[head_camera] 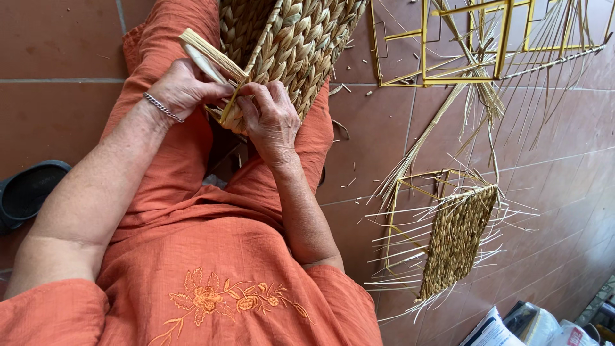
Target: The person sits on the floor finishing a woven water hyacinth basket, tucking and pressing woven strips along the rim and around the bamboo frame edges. They occasionally pick up loose strips, weave them into the rim, and use scissors to trim excess material.
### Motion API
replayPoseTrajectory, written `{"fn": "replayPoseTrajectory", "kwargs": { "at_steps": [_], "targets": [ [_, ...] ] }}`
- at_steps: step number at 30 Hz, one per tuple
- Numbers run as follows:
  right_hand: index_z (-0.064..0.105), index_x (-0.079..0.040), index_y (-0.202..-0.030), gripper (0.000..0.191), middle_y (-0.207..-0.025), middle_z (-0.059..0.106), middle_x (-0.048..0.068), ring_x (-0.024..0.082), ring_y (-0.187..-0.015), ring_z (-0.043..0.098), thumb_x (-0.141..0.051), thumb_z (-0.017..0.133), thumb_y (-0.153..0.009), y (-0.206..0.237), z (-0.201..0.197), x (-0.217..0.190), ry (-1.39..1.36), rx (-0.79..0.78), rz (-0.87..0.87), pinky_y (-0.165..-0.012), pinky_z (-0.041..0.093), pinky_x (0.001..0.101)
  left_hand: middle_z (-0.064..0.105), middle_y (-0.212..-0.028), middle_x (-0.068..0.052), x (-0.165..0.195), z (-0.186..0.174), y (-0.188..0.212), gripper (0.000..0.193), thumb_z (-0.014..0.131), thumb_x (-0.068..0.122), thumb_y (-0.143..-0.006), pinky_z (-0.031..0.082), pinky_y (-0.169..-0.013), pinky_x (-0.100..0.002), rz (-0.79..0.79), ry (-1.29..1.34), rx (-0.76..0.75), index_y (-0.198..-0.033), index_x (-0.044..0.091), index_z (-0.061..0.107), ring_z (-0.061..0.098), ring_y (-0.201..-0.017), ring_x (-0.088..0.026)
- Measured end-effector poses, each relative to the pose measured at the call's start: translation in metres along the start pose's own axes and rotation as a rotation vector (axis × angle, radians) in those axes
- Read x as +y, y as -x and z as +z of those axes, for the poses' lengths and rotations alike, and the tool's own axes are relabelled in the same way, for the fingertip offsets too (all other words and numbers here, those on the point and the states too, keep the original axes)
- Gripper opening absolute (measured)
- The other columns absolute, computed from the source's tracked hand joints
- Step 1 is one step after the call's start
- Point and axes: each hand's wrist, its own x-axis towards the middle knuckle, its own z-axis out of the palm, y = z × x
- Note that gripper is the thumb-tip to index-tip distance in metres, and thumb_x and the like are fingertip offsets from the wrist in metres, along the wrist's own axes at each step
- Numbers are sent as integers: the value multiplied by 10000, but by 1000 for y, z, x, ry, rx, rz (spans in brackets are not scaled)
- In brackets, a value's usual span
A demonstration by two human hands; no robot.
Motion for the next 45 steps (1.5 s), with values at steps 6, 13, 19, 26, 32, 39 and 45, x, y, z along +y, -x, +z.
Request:
{"fn": "replayPoseTrajectory", "kwargs": {
  "at_steps": [6, 13, 19, 26, 32, 39, 45],
  "targets": [
    [708, -187, -1044, 185, -911, 569, 0, 199, -869, 640, -250, 804, -899, -5, -2, -2, 126, -26, -90, -740, 505, 362, 760, -1083, -102, -5, 0, 1, 331, 801, 18, -878, 624, -807, -320, -45, 65, 13, -1190, -15, 696, 742, -938, -177],
    [673, -165, -975, 160, -937, 590, -3, 204, -888, 629, -189, 782, -861, -10, 3, 1, 162, -15, -231, -757, 482, 382, 748, -1055, -69, -7, -15, 3, 268, 750, 144, -945, 623, -800, -323, -152, 213, -9, -1183, 39, 686, 738, -937, -165],
    [571, -92, -807, 129, -779, 577, 42, 198, -711, 597, -66, 695, -784, 1, -3, 5, 98, -6, -229, -693, 492, 379, 738, -997, -46, -6, -8, 4, 278, 751, 173, -934, 599, -733, -322, -224, 282, 19, -1188, 85, 679, 707, -859, -166],
    [551, -88, -767, 122, -688, 577, 30, 178, -594, 596, -41, 664, -767, 57, -63, 32, 59, -52, -104, -578, 515, 338, 723, -1082, -28, 3, 5, 15, 287, 755, 158, -954, 615, -803, -292, -161, 250, -18, -1207, 62, 659, 714, -953, -121],
    [529, -89, -757, 156, -679, 575, 22, 179, -587, 598, -27, 673, -756, 98, -100, 42, 106, -65, -7, -581, 527, 334, 744, -1062, -49, 10, 17, 18, 353, 768, 90, -911, 610, -766, -281, -56, 35, 2, -1248, 52, 668, 710, -885, -111],
    [651, 5, -1080, 297, -914, 693, 97, 207, -805, 690, -56, 717, -797, 101, -116, 42, -185, -340, -24, -743, 580, 368, 772, -909, -65, -1, 42, 33, 183, 742, 80, -995, 551, -672, -258, 333, -784, 197, -1167, 29, 784, 663, -746, -93],
    [701, -23, -1104, 269, -825, 743, 46, 89, -716, 684, -263, 682, -986, 56, -77, 40, -545, -516, 450, -665, 588, 327, 768, -940, -74, -5, 69, 43, 202, 775, 118, -1001, 576, -725, -260, 403, -767, 243, -1164, 4, 743, 698, -800, -82]
  ]
}}
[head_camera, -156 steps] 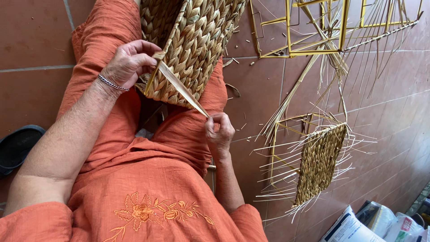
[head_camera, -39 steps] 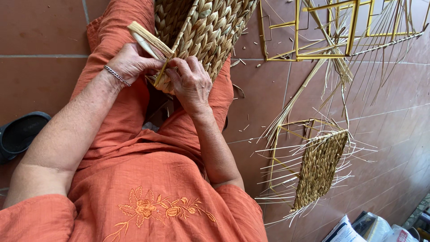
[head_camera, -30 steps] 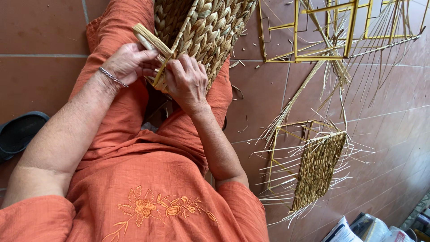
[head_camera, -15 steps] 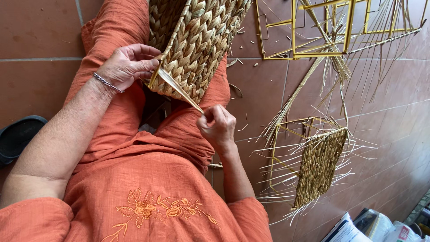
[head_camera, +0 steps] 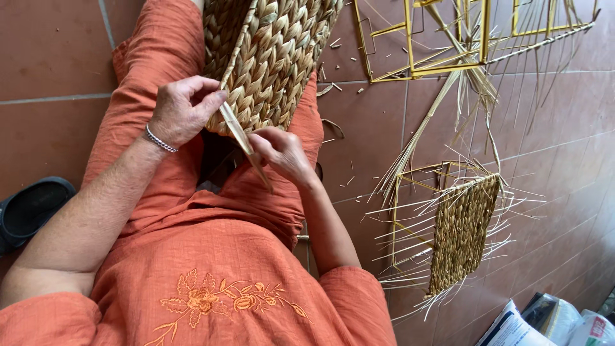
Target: The person sits on the floor finishing a woven water hyacinth basket, tucking and pressing woven strips along the rim and around the bamboo frame edges. They occasionally pick up loose strips, weave them into the rim, and use scissors to trim excess material.
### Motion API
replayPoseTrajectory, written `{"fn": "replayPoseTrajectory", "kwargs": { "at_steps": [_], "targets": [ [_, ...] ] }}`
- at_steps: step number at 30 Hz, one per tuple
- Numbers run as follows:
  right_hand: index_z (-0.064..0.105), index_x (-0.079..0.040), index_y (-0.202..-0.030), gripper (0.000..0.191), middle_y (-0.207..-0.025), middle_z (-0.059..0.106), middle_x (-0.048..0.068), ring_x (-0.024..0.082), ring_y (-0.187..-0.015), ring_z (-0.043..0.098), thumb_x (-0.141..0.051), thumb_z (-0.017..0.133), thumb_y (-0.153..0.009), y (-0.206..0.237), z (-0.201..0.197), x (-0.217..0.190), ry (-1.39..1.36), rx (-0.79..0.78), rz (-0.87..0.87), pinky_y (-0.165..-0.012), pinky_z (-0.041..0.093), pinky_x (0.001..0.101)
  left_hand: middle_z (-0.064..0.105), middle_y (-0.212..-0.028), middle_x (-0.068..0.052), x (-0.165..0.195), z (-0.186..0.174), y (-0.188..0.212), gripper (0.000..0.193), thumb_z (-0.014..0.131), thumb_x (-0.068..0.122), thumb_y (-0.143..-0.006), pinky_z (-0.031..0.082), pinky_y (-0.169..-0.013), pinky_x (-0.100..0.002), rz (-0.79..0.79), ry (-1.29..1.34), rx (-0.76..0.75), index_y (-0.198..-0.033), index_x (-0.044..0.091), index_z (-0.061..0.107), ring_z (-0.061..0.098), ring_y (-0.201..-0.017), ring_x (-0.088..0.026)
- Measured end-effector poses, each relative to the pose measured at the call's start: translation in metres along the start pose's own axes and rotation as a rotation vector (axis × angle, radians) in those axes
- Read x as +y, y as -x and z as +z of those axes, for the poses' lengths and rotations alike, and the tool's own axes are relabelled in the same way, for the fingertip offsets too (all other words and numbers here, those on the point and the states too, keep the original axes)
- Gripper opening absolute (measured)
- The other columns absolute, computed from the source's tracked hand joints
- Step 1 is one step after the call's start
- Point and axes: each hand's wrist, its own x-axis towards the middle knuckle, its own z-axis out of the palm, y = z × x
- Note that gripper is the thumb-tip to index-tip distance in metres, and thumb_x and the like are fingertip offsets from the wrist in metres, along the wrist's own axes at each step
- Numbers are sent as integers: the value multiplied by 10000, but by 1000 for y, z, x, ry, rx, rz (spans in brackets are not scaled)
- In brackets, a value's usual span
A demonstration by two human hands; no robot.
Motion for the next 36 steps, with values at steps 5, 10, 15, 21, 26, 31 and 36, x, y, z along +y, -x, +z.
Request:
{"fn": "replayPoseTrajectory", "kwargs": {
  "at_steps": [5, 10, 15, 21, 26, 31, 36],
  "targets": [
    [716, -28, -874, 288, -625, 635, 77, 121, -572, 568, -303, 749, -956, -11, 23, 11, 254, 3, -84, -540, 498, 356, 734, -1027, -150, 0, 6, 15, 268, 735, 89, -1036, 593, -781, -383, 225, -188, 123, -1269, -4, 641, 730, -909, -269],
    [608, -38, -793, 316, -625, 557, 66, 118, -545, 541, -250, 672, -1018, -6, 38, 22, 310, 191, -248, -522, 456, 338, 678, -942, -182, -11, 15, 16, 167, 660, 73, -1070, 556, -757, -465, 379, -490, 198, -1195, -10, 587, 685, -874, -369],
    [568, -31, -763, 319, -599, 523, 59, 125, -516, 483, -187, 666, -1024, 1, 50, 36, 153, 246, -256, -485, 429, 326, 621, -818, -158, -15, 21, 12, 93, 647, 55, -1081, 523, -695, -486, 332, -437, 170, -1059, 11, 568, 651, -782, -368],
    [570, -45, -764, 306, -582, 459, 6, 70, -519, 431, -164, 642, -1036, 18, 65, 54, 23, 269, -238, -467, 385, 297, 617, -788, -156, -17, 27, 20, 127, 648, 58, -1076, 519, -676, -485, 331, -420, 161, -993, 21, 560, 649, -757, -367],
    [529, -57, -732, 364, -614, 405, -62, 31, -563, 366, -166, 637, -1062, 37, 66, 50, -107, 262, -202, -466, 319, 267, 651, -844, -141, 1, 22, 29, 108, 679, 111, -1080, 539, -703, -457, 291, -344, 153, -1037, 45, 606, 673, -788, -341],
    [529, -67, -720, 390, -627, 448, -71, 23, -586, 380, -174, 612, -1086, 59, 64, 18, -183, 202, -219, -485, 328, 247, 664, -1046, -162, 30, -6, 56, 280, 742, 179, -925, 524, -876, -445, 396, -369, 183, -1125, 13, 637, 637, -993, -336],
    [611, -48, -768, 313, -654, 598, -18, 60, -579, 580, -174, 601, -1054, 59, 87, -24, -134, 86, -322, -502, 460, 261, 636, -1065, -151, 17, -7, 63, 277, 805, 249, -972, 462, -920, -459, 339, -446, 205, -1090, 35, 676, 575, -1064, -324]
  ]
}}
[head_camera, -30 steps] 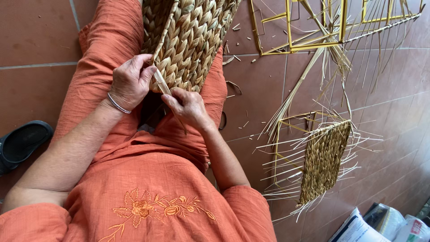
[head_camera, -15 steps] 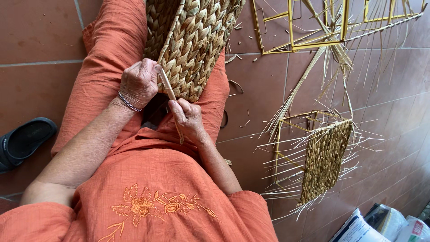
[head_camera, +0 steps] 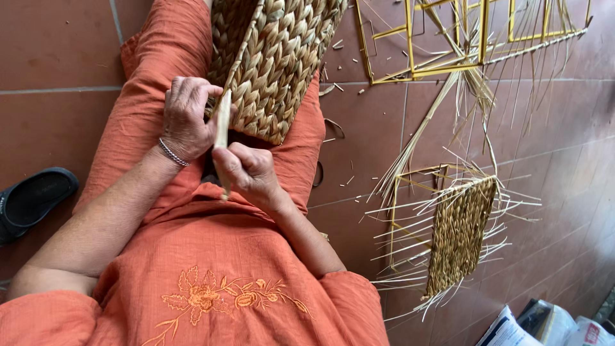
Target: The person sits on the floor finishing a woven water hyacinth basket, tucking and pressing woven strips along the rim and around the bamboo frame edges. They occasionally pick up loose strips, weave them into the rim, and use scissors to trim excess material.
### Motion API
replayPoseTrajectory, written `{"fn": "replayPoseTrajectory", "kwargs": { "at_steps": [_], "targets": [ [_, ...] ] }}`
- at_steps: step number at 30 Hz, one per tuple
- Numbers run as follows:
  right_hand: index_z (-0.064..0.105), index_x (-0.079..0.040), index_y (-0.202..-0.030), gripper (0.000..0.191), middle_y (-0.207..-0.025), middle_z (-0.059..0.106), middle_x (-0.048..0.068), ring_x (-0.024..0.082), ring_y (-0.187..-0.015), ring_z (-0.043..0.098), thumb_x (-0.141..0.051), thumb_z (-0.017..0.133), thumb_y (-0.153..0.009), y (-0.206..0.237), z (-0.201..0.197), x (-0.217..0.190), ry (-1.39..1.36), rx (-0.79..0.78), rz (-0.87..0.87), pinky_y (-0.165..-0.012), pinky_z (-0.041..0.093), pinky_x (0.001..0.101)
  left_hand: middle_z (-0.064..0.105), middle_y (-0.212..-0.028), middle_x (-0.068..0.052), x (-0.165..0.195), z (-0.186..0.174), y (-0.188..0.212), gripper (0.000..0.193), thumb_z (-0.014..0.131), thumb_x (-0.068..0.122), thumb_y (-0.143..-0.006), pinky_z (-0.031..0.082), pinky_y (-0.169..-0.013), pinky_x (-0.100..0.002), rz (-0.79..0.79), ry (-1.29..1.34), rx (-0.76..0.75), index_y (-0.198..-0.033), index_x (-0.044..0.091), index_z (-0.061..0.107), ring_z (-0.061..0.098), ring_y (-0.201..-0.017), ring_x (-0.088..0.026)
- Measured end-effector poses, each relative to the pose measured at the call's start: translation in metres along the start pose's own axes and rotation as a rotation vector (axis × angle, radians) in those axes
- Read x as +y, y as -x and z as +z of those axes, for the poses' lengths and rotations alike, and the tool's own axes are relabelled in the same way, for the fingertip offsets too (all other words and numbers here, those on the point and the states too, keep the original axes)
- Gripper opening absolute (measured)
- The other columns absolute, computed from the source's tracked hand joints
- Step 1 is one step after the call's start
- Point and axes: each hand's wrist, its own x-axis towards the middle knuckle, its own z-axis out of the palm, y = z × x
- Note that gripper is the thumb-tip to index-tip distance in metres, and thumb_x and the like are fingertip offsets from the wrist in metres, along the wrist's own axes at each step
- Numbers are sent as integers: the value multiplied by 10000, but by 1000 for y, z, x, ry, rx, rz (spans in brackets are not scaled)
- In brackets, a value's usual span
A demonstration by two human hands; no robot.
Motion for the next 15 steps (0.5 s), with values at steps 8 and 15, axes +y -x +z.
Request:
{"fn": "replayPoseTrajectory", "kwargs": {
  "at_steps": [8, 15],
  "targets": [
    [657, -76, -1056, 178, -960, 639, 46, 200, -863, 601, -182, 746, -944, -77, -21, 15, 484, 297, -262, -816, 510, 349, 678, -920, -10, -75, 34, -15, 206, 670, 179, -1107, 515, -723, -252, -725, 894, -129, -1020, -2, 716, 602, -824, -91],
    [639, -105, -960, 293, -871, 600, 14, 194, -839, 588, -269, 853, -845, -100, -9, 35, 571, 426, -187, -813, 507, 359, 723, -916, -69, -108, -13, -52, 207, 805, -13, -960, 626, -707, -276, -415, 695, 179, -1068, -18, 628, 730, -795, -141]
  ]
}}
